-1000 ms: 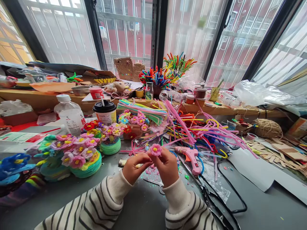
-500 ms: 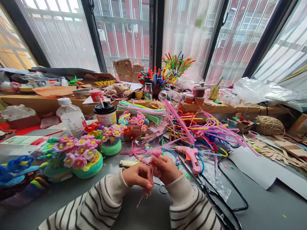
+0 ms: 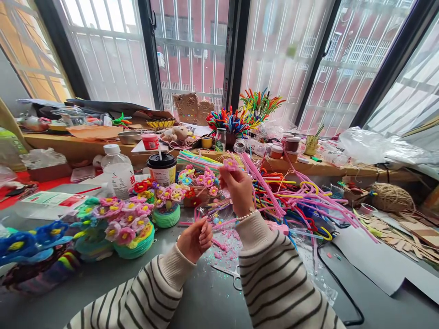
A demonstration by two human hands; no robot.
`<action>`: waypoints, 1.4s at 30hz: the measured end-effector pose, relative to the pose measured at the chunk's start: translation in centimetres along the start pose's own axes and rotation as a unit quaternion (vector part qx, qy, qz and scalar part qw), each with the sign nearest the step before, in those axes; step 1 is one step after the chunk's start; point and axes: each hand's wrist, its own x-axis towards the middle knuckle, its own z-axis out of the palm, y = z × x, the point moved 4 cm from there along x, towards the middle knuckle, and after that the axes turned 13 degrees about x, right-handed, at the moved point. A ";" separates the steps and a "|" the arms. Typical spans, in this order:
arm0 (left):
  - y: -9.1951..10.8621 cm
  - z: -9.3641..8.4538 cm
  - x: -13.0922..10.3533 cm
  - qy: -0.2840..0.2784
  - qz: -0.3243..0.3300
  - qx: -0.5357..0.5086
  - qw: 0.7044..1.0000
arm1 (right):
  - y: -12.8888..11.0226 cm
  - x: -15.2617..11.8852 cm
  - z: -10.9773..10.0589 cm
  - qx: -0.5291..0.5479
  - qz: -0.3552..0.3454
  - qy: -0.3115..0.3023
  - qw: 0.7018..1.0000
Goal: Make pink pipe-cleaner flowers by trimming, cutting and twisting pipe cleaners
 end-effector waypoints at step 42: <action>0.0 -0.5 0.0 0.047 0.025 0.039 0.998 | 7.1 3.2 5.0 -0.621 -0.123 -0.184 0.752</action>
